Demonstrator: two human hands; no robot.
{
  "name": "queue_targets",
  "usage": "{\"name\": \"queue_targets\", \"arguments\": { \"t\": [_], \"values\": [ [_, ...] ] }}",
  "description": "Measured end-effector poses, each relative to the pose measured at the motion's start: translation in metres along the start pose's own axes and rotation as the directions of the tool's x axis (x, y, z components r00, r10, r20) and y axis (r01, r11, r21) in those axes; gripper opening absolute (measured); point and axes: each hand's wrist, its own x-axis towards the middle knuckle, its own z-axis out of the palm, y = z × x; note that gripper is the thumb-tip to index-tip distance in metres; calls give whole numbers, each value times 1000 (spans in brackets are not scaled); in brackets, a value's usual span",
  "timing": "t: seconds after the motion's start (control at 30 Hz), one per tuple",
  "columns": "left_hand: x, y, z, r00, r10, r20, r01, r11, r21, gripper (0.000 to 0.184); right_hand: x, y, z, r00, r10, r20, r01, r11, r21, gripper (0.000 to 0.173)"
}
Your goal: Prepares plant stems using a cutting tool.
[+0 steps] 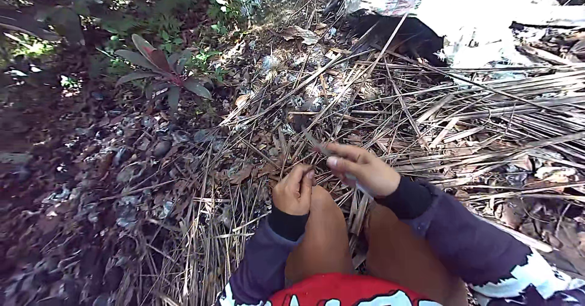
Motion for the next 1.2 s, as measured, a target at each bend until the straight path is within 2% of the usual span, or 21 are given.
{"name": "queue_targets", "arguments": {
  "t": [0.1, 0.17, 0.23, 0.3, 0.33, 0.37, 0.43, 0.53, 0.63, 0.7, 0.77, 0.83, 0.9, 0.97, 1.0, 1.03, 1.1, 1.2],
  "values": [
    [-10, -7, -2, 998, 55, 9, -55, 998, 13, 26, 6, -16, -35, 958, -143, -248, 156, 987, 32, 37],
    [-12, -8, -3, 999, 52, 14, -52, 998, 18, 26, 4, -20, -40, 935, -163, -316, 189, 980, 54, 38],
    [-8, -5, -2, 999, 41, 9, -41, 998, 42, 25, -5, -10, -15, 973, -69, -221, 88, 993, 77, 40],
    [0, -1, 1, 998, 62, -30, -59, 994, 93, 23, -13, 2, 16, 996, 87, 10, -88, 993, 74, 42],
    [2, -1, 1, 996, 81, -49, -75, 991, 113, 23, -13, 4, 23, 990, 115, 87, -122, 990, 73, 44],
    [1, -3, 0, 994, 96, -47, -90, 989, 115, 23, -12, 3, 23, 990, 109, 89, -115, 991, 70, 43],
    [-6, -11, -6, 994, 109, -20, -107, 989, 103, 26, -7, -8, 2, 1000, 22, -23, -20, 998, 64, 40],
    [-28, -34, -22, 990, 138, -4, -136, 981, 136, 30, 1, -31, -49, 974, -138, -177, 152, 986, 69, 36],
    [-56, -65, -41, 988, 153, -7, -148, 967, 206, 33, 1, -47, -93, 932, -264, -247, 291, 953, 81, 32],
    [-71, -83, -50, 988, 152, -1, -148, 959, 243, 34, 0, -56, -114, 899, -314, -305, 356, 930, 91, 33],
    [-74, -85, -52, 991, 137, 1, -133, 957, 259, 34, 2, -59, -113, 889, -303, -344, 365, 921, 133, 37],
    [-63, -73, -46, 993, 114, -18, -105, 958, 267, 35, 7, -46, -79, 929, -227, -293, 278, 950, 143, 39],
    [-43, -53, -33, 992, 113, -53, -95, 960, 265, 34, 10, -15, -21, 991, -85, -100, 95, 990, 103, 42],
    [-26, -36, -22, 985, 137, -101, -105, 956, 273, 31, 7, 4, 29, 985, 93, 143, -103, 993, 64, 43],
    [-22, -33, -19, 980, 156, -126, -117, 954, 276, 30, 6, 8, 39, 976, 111, 188, -125, 990, 69, 42],
    [-21, -36, -18, 975, 174, -137, -133, 955, 267, 30, 5, 5, 38, 982, 87, 165, -101, 992, 79, 40],
    [-31, -51, -23, 974, 188, -129, -153, 957, 245, 34, 7, -12, 7, 999, -38, 12, 37, 994, 100, 38],
    [-62, -85, -39, 982, 162, -98, -133, 959, 251, 36, 13, -38, -68, 941, -305, -146, 321, 942, 99, 36]
  ]
}}
